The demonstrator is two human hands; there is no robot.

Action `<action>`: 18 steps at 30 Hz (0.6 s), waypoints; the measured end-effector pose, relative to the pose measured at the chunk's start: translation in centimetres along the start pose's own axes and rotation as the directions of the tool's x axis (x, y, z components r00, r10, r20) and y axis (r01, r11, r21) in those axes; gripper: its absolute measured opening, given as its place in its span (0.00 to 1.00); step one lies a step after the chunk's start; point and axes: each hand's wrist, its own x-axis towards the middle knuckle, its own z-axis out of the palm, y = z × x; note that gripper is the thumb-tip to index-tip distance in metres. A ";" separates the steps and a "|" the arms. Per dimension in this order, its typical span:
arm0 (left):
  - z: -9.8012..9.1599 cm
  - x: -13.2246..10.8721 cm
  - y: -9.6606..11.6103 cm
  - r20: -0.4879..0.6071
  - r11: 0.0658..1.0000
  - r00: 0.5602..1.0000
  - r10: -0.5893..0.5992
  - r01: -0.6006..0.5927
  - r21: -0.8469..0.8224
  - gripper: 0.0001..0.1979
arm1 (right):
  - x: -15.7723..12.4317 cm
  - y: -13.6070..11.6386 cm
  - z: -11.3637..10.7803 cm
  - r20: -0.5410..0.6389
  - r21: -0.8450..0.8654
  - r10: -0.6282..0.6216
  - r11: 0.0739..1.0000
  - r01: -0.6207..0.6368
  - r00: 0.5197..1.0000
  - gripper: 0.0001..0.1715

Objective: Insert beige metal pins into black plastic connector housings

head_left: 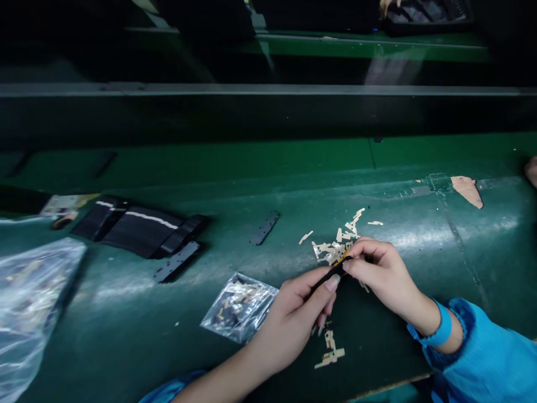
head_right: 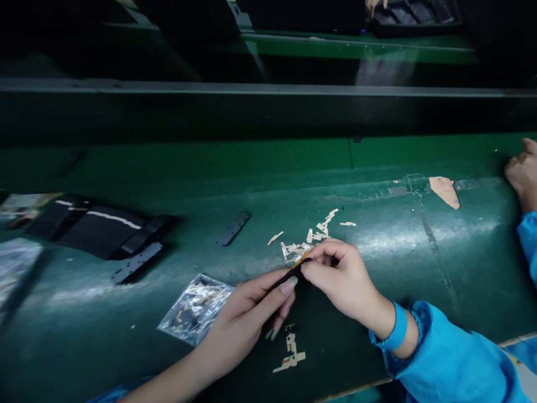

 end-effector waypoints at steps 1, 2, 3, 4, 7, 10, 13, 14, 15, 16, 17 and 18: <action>0.0 0.0 0.0 -0.001 1.000 1.000 -0.001 0.001 -0.001 0.22 | 0.0 0.0 0.0 0.001 0.002 -0.001 1.000 0.001 1.000 0.05; 0.0 0.1 0.1 0.000 1.000 1.000 -0.004 0.004 -0.004 0.22 | 0.0 0.1 0.0 0.000 0.005 -0.003 1.000 0.003 1.000 0.04; 0.0 0.2 0.1 0.001 1.000 1.000 -0.008 0.008 -0.009 0.22 | 0.0 0.1 0.0 -0.001 0.007 -0.003 1.000 0.003 1.000 0.04; 0.1 0.3 0.2 0.003 1.000 1.000 -0.012 0.012 -0.016 0.22 | 0.0 0.1 0.0 -0.004 0.011 -0.003 1.000 0.003 1.000 0.03; 0.1 0.5 0.2 0.008 0.999 1.000 -0.023 0.023 -0.039 0.23 | 0.1 0.2 -0.1 -0.003 0.025 0.007 1.000 -0.007 1.000 0.01; 0.1 0.6 0.1 0.029 0.993 0.998 -0.049 0.052 -0.109 0.23 | 0.2 0.2 -0.1 0.013 0.037 0.005 0.999 -0.005 1.000 0.02; 0.0 0.6 -0.1 0.052 0.979 0.995 -0.080 0.089 -0.184 0.23 | 0.2 0.2 -0.1 0.015 0.031 -0.029 0.999 0.029 0.999 0.03; 0.0 0.5 -0.1 0.041 0.982 0.997 -0.072 0.078 -0.172 0.23 | 0.2 0.1 0.0 0.011 0.028 -0.032 0.999 0.032 0.999 0.04; 0.0 0.4 0.0 0.017 0.989 0.999 -0.050 0.052 -0.135 0.23 | 0.1 0.1 0.0 -0.008 0.023 -0.031 0.999 0.031 0.999 0.04; 0.0 0.4 0.0 -0.016 0.997 1.000 -0.015 0.013 -0.075 0.22 | 0.1 0.1 0.1 -0.046 0.016 -0.028 0.999 0.029 0.999 0.05; 0.0 0.2 0.1 -0.057 1.000 0.998 0.030 -0.031 -0.004 0.21 | 0.0 0.1 0.1 -0.095 0.006 -0.026 1.000 0.027 0.995 0.06; 0.0 0.1 0.1 -0.098 0.995 0.992 0.080 -0.073 0.073 0.19 | 0.0 0.1 0.1 -0.141 -0.004 -0.022 1.000 0.022 0.990 0.07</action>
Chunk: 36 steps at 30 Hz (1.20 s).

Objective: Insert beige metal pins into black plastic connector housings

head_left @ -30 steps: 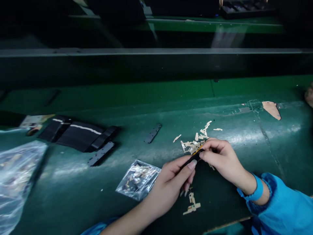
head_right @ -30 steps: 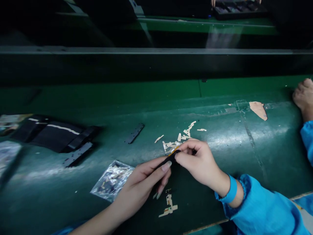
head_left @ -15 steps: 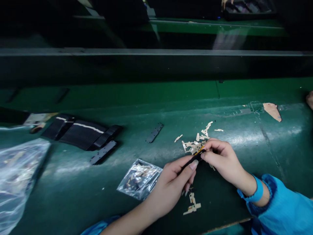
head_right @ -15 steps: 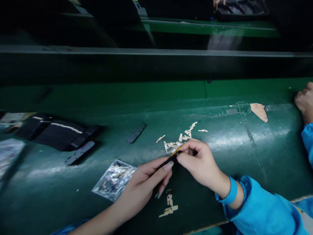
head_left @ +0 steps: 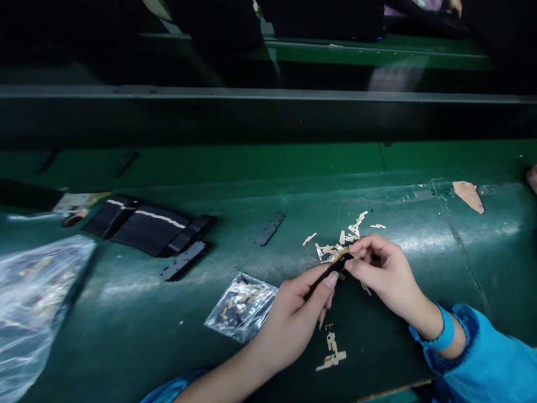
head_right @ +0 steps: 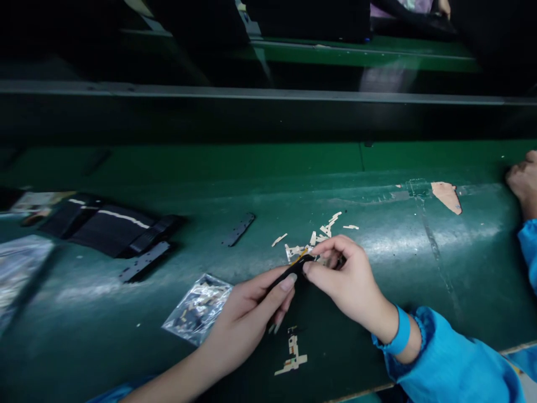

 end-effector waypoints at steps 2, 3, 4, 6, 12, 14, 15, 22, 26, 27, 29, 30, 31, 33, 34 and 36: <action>-0.1 -0.2 0.1 -0.068 0.987 0.993 0.098 -0.089 0.134 0.14 | -0.1 -0.1 0.0 -0.052 -0.008 0.017 1.000 -0.018 0.999 0.07; -0.1 -0.3 0.1 -0.085 0.974 0.986 0.145 -0.126 0.189 0.12 | -0.1 -0.2 0.0 -0.050 -0.002 0.034 0.999 -0.034 0.998 0.07; -0.1 -0.3 0.1 -0.094 0.960 0.978 0.184 -0.159 0.232 0.12 | -0.1 -0.3 0.0 -0.035 0.011 0.058 0.998 -0.058 0.998 0.07; -0.1 -0.3 0.0 -0.087 0.932 0.966 0.244 -0.209 0.295 0.12 | -0.2 -0.5 0.0 0.000 0.044 0.104 0.994 -0.104 0.995 0.07; -0.1 -0.1 -0.6 -0.069 0.846 0.926 0.372 -0.308 0.435 0.15 | -0.3 -0.9 0.4 0.057 0.157 0.207 0.964 -0.214 0.977 0.10; -0.1 -0.2 -0.9 -0.058 0.814 0.911 0.408 -0.335 0.475 0.16 | -0.3 -0.7 0.4 0.048 0.172 0.238 0.955 -0.243 0.970 0.11; -0.1 -0.2 -1.1 -0.047 0.795 0.902 0.429 -0.351 0.495 0.17 | -0.3 -0.6 0.5 0.045 0.172 0.250 0.952 -0.254 0.967 0.11; -0.2 -0.1 -1.7 0.041 0.632 0.818 0.574 -0.474 0.613 0.20 | -0.3 -0.3 0.5 0.028 0.161 0.246 0.956 -0.247 0.969 0.09; -0.3 0.0 -1.8 0.062 0.619 0.830 0.554 -0.461 0.636 0.21 | -0.3 -0.3 0.6 0.016 0.182 0.214 0.960 -0.213 0.977 0.05; -0.3 -0.1 -1.7 0.059 0.633 0.838 0.543 -0.454 0.628 0.20 | -0.3 -0.3 0.7 0.012 0.188 0.212 0.959 -0.211 0.977 0.05; -0.2 -0.1 -1.5 0.038 0.682 0.856 0.516 -0.438 0.586 0.19 | -0.3 -0.3 0.8 0.005 0.198 0.218 0.956 -0.215 0.976 0.05; -0.1 -0.1 -1.3 0.022 0.719 0.869 0.494 -0.422 0.552 0.18 | -0.3 -0.3 0.8 0.003 0.203 0.222 0.955 -0.218 0.975 0.05; -0.1 -0.1 -1.1 0.005 0.760 0.886 0.463 -0.400 0.512 0.17 | -0.2 -0.3 0.8 0.001 0.207 0.226 0.953 -0.222 0.974 0.05; 0.0 -0.1 -0.6 -0.015 0.841 0.928 0.373 -0.331 0.427 0.13 | -0.2 -0.4 0.8 -0.004 0.216 0.233 0.950 -0.227 0.972 0.05; 0.0 -0.1 -0.3 -0.018 0.876 0.947 0.320 -0.288 0.388 0.12 | -0.2 -0.4 0.8 -0.008 0.221 0.236 0.948 -0.228 0.972 0.05; 0.0 -0.2 0.0 -0.017 0.924 0.973 0.228 -0.211 0.317 0.12 | -0.1 -0.5 0.7 -0.015 0.229 0.239 0.946 -0.229 0.971 0.05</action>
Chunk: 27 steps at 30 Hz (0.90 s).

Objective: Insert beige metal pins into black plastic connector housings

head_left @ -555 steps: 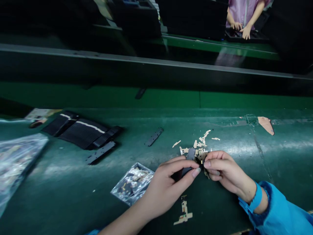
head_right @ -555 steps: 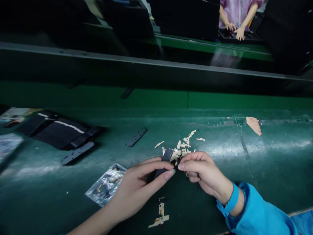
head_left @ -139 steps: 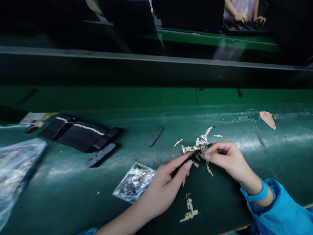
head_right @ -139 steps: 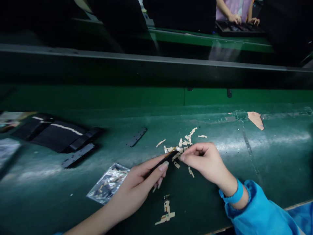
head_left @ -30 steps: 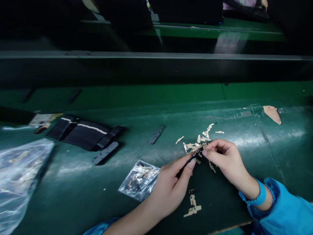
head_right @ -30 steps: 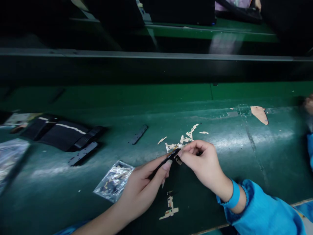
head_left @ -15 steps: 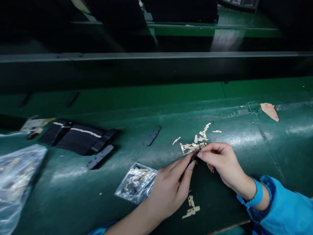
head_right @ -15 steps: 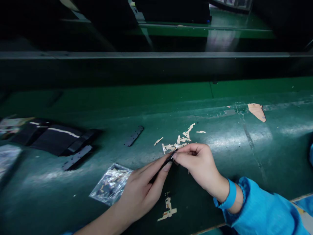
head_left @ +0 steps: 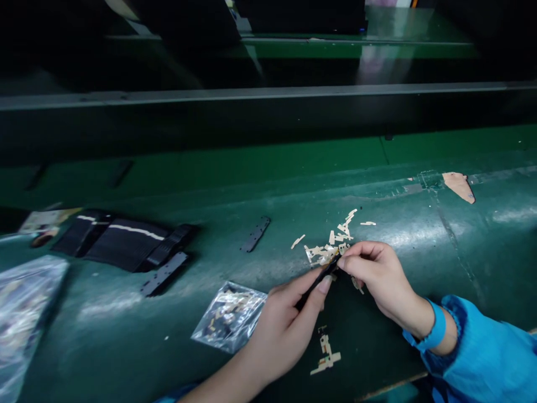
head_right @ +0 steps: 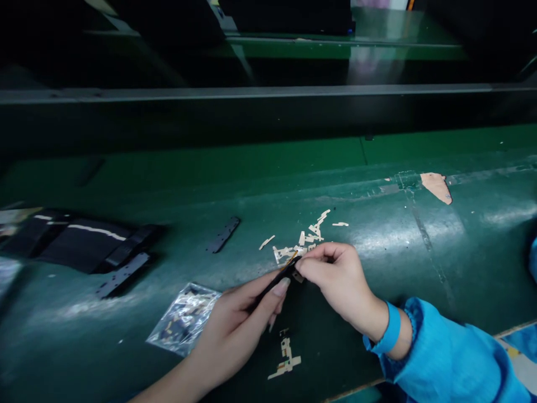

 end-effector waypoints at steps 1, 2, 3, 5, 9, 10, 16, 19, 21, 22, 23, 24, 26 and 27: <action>-0.1 0.0 0.1 0.008 0.999 1.000 -0.030 0.030 -0.027 0.14 | 0.0 0.0 0.0 0.005 -0.002 0.003 1.000 -0.003 1.000 0.06; -0.1 0.0 0.1 0.010 0.998 0.999 -0.050 0.051 -0.043 0.14 | 0.0 -0.1 -0.1 0.018 -0.010 0.010 1.000 -0.010 1.000 0.06; -0.2 0.0 0.1 0.006 0.997 0.998 -0.056 0.056 -0.047 0.14 | 0.1 -0.1 -0.2 0.036 -0.026 0.022 0.999 -0.021 0.999 0.06; -0.3 0.0 0.0 -0.011 0.999 1.000 -0.027 0.027 -0.017 0.12 | 0.1 -0.1 -0.4 0.084 -0.074 0.059 0.996 -0.053 0.995 0.07; -0.5 0.3 -0.4 -0.040 0.985 0.990 0.135 -0.130 0.116 0.13 | 0.2 -0.2 -0.8 0.151 -0.154 0.142 0.981 -0.118 0.978 0.12; -0.5 0.4 -0.6 -0.044 0.970 0.981 0.190 -0.181 0.160 0.14 | 0.2 -0.3 -0.9 0.156 -0.161 0.152 0.979 -0.126 0.976 0.12; -0.8 0.2 -1.6 0.014 0.828 0.898 0.440 -0.411 0.381 0.16 | 0.5 -0.4 -1.3 0.197 -0.164 0.169 0.977 -0.137 0.966 0.11; -0.8 0.3 -1.6 0.032 0.789 0.887 0.461 -0.426 0.442 0.16 | 0.6 -0.4 -1.4 0.206 -0.156 0.166 0.979 -0.135 0.964 0.11; -0.7 0.4 -1.5 0.042 0.779 0.885 0.463 -0.429 0.458 0.16 | 0.7 -0.4 -1.4 0.210 -0.154 0.162 0.979 -0.131 0.964 0.12; -0.7 0.4 -1.4 0.046 0.778 0.886 0.462 -0.429 0.459 0.16 | 0.7 -0.4 -1.4 0.213 -0.153 0.159 0.980 -0.128 0.964 0.13; -0.7 0.4 -1.3 0.047 0.782 0.887 0.459 -0.428 0.454 0.16 | 0.7 -0.4 -1.4 0.215 -0.153 0.154 0.981 -0.123 0.964 0.14; -0.7 0.4 -1.2 0.044 0.790 0.891 0.452 -0.423 0.443 0.16 | 0.7 -0.4 -1.5 0.218 -0.152 0.151 0.981 -0.119 0.964 0.15; -0.8 0.3 -1.2 0.036 0.812 0.899 0.437 -0.411 0.414 0.16 | 0.8 -0.4 -1.5 0.224 -0.148 0.150 0.982 -0.119 0.963 0.16; -0.8 0.2 -1.2 0.033 0.821 0.902 0.430 -0.406 0.402 0.16 | 0.8 -0.4 -1.5 0.226 -0.146 0.152 0.982 -0.121 0.962 0.17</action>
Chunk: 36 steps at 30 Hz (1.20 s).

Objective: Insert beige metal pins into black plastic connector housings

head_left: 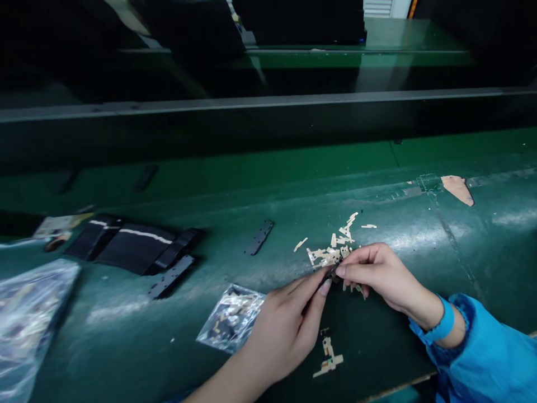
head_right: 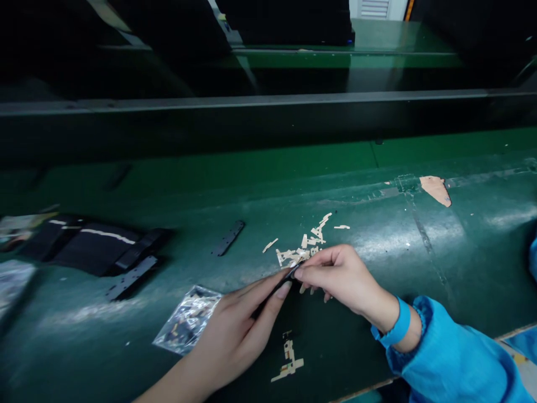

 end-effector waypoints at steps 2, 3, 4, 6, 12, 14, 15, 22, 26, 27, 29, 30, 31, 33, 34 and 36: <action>0.0 -0.1 -0.1 0.001 1.000 1.000 -0.007 0.007 -0.007 0.15 | 0.0 0.0 0.0 0.003 0.007 0.004 1.000 -0.005 1.000 0.18; 0.0 -0.1 -0.1 0.002 1.000 1.000 -0.003 0.003 -0.001 0.16 | 0.0 0.0 0.0 0.004 0.011 0.005 1.000 -0.005 1.000 0.18; 0.1 -0.1 -0.2 0.002 1.000 1.000 0.004 -0.004 0.010 0.16 | 0.0 0.0 0.0 0.004 0.015 0.003 1.000 -0.003 1.000 0.18; 0.2 -0.2 -0.3 0.000 0.999 1.000 0.019 -0.019 0.034 0.16 | 0.0 0.0 0.0 0.004 0.020 0.000 1.000 0.000 1.000 0.18; 0.4 -0.4 -0.4 -0.015 0.997 0.999 0.041 -0.040 0.072 0.16 | 0.0 0.1 0.2 0.001 0.026 -0.025 0.999 0.025 1.000 0.17; 0.3 -0.5 -0.4 -0.023 0.996 0.999 0.044 -0.042 0.079 0.15 | 0.1 0.3 0.3 -0.007 0.028 -0.044 0.999 0.044 0.999 0.15; 0.3 -0.5 -0.4 -0.026 0.995 0.998 0.050 -0.047 0.089 0.15 | 0.1 0.4 0.4 -0.015 0.027 -0.054 0.998 0.054 0.998 0.13; 0.6 -0.4 -0.2 -0.033 0.979 0.994 0.100 -0.092 0.184 0.16 | 0.0 0.4 1.2 -0.050 0.056 -0.141 0.988 0.144 0.989 0.07; 1.0 -0.5 -0.1 -0.038 0.983 0.995 0.093 -0.086 0.161 0.17 | -0.2 0.3 1.6 -0.083 0.070 -0.144 0.986 0.150 0.986 0.08; 1.0 -0.6 -0.2 -0.043 0.986 0.996 0.084 -0.076 0.151 0.17 | -0.2 0.3 1.6 -0.095 0.074 -0.139 0.986 0.146 0.986 0.09; 1.0 -0.7 -0.2 -0.043 0.993 0.998 0.048 -0.043 0.109 0.18 | -0.3 0.2 1.7 -0.115 0.077 -0.129 0.987 0.138 0.985 0.10; 1.0 -0.7 -0.1 -0.035 0.997 0.999 0.018 -0.015 0.073 0.19 | -0.3 0.3 1.7 -0.120 0.075 -0.124 0.988 0.133 0.985 0.10; 1.0 -0.7 -0.1 -0.024 0.999 1.000 -0.018 0.019 0.026 0.19 | -0.3 0.3 1.7 -0.123 0.070 -0.119 0.989 0.128 0.985 0.10; 0.8 -0.5 0.2 0.011 0.991 0.994 -0.105 0.106 -0.082 0.18 | -0.3 0.3 1.7 -0.130 0.059 -0.112 0.991 0.121 0.985 0.10; 0.6 -0.3 0.4 0.032 0.979 0.988 -0.153 0.156 -0.134 0.17 | -0.3 0.4 1.7 -0.133 0.054 -0.110 0.991 0.118 0.985 0.11; 0.3 0.1 0.8 0.079 0.938 0.964 -0.255 0.266 -0.222 0.15 | -0.2 0.5 1.6 -0.137 0.046 -0.106 0.993 0.113 0.985 0.11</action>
